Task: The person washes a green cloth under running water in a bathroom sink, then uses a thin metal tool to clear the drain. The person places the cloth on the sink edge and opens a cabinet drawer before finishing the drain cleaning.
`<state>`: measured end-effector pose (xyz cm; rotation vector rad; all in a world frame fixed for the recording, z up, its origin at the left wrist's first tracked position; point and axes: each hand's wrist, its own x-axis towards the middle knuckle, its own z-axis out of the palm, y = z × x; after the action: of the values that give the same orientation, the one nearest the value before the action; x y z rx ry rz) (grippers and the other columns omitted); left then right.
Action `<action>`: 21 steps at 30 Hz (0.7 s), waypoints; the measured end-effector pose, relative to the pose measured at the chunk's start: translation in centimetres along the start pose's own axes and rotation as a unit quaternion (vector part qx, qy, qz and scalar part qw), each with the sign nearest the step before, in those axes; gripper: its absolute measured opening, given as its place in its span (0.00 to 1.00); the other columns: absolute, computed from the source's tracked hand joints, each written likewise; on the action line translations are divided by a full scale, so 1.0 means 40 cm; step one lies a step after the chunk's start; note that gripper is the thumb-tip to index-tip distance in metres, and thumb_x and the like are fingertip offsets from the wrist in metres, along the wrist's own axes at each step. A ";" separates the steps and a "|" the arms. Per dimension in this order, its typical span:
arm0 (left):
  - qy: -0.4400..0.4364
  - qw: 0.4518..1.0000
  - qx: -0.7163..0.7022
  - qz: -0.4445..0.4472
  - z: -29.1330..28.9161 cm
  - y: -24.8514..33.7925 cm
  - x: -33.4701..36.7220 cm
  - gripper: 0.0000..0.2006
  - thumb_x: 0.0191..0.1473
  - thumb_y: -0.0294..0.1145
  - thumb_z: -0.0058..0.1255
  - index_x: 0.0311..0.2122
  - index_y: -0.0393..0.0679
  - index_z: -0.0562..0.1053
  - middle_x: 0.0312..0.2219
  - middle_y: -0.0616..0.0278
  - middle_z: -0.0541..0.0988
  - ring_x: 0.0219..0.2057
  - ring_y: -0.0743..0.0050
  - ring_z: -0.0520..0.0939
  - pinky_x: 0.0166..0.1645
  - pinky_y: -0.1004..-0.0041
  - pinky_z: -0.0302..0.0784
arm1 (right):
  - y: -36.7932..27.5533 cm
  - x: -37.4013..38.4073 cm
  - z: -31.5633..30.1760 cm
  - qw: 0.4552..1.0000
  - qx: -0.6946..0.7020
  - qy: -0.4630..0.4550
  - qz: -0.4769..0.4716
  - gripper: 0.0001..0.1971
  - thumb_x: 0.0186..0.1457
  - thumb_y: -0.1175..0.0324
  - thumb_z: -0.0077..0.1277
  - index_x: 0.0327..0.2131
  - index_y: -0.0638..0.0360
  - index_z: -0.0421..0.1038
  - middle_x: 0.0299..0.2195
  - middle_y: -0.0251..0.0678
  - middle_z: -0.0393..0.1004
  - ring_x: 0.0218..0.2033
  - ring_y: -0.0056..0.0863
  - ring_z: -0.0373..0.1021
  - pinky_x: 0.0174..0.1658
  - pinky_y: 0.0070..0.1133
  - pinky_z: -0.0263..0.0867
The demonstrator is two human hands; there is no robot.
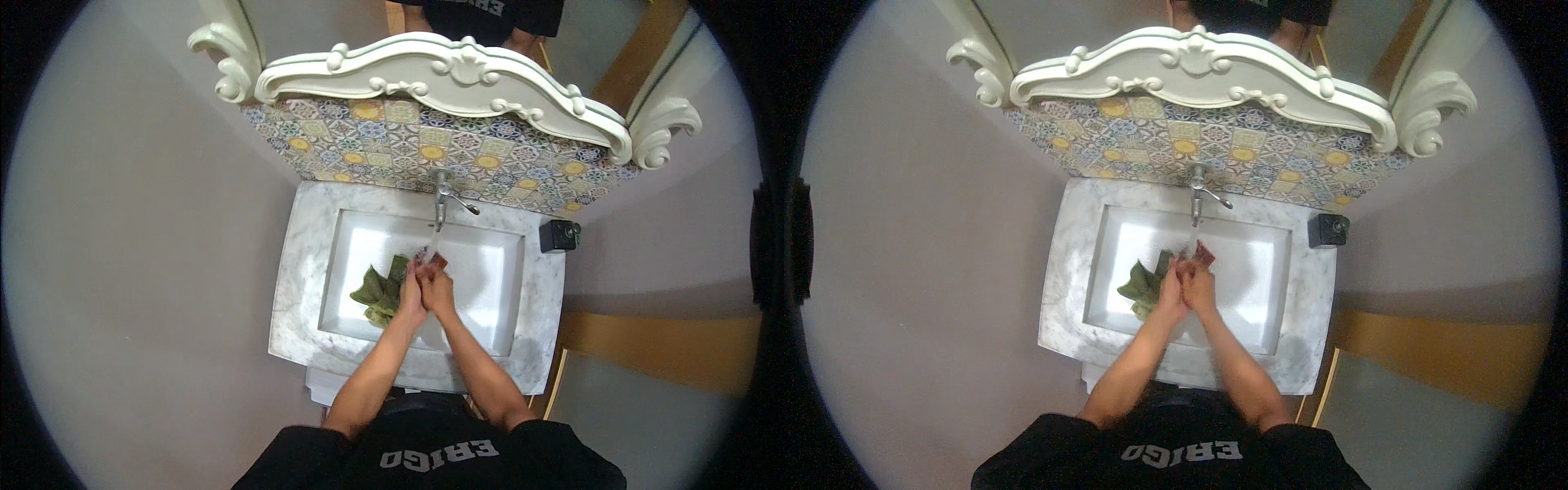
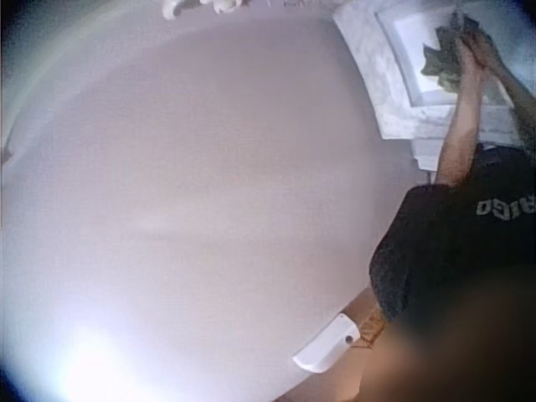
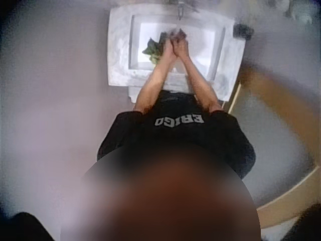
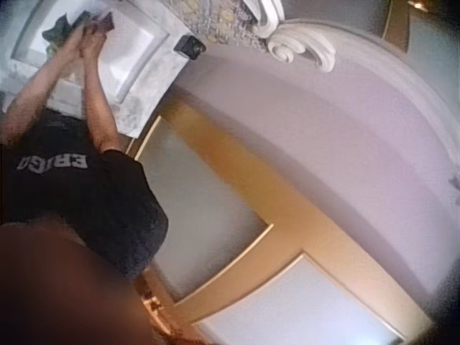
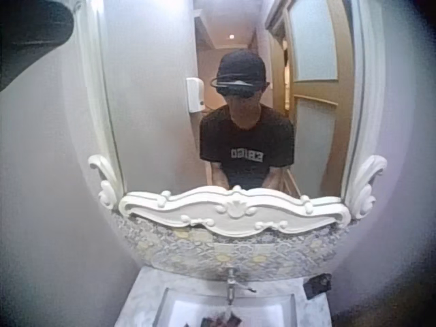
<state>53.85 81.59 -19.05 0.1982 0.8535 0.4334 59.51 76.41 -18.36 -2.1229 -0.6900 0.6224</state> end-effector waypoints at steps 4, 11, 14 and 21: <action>-0.006 0.986 -0.001 -0.165 -0.111 0.092 0.242 0.16 0.64 0.49 0.48 0.43 0.46 0.69 0.27 0.58 0.76 0.24 0.66 0.75 0.28 0.69 0.75 | -0.202 -0.096 -0.054 0.997 -0.022 -0.056 -0.039 0.13 0.60 0.60 0.49 0.35 0.61 0.74 0.27 0.54 0.77 0.32 0.59 0.73 0.40 0.44 0.70; -0.006 0.999 0.016 -0.030 -0.034 -0.044 0.170 0.16 0.65 0.45 0.43 0.45 0.41 0.70 0.33 0.59 0.76 0.32 0.65 0.77 0.34 0.64 0.76 | 0.004 0.039 -0.019 0.977 -0.209 -0.020 -0.043 0.17 0.60 0.56 0.48 0.32 0.62 0.73 0.25 0.55 0.76 0.30 0.58 0.74 0.38 0.45 0.70; 0.023 0.981 0.187 0.047 0.014 -0.030 0.112 0.19 0.66 0.45 0.39 0.49 0.38 0.70 0.39 0.56 0.79 0.38 0.61 0.80 0.39 0.62 0.78 | 0.006 0.152 -0.067 0.991 -0.118 0.031 0.058 0.16 0.61 0.56 0.44 0.34 0.59 0.75 0.26 0.52 0.78 0.32 0.52 0.76 0.39 0.44 0.71; 0.058 0.992 0.108 0.000 0.002 -0.009 0.035 0.17 0.67 0.44 0.41 0.33 0.42 0.71 0.29 0.62 0.75 0.30 0.69 0.76 0.33 0.66 0.76 | 0.041 0.117 0.010 0.988 -0.105 0.095 0.061 0.17 0.64 0.57 0.40 0.36 0.57 0.76 0.31 0.52 0.78 0.34 0.54 0.74 0.41 0.44 0.69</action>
<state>54.81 81.89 -20.08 0.3751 1.0154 0.3537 63.09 78.82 -20.80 -2.3967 -0.5432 0.4183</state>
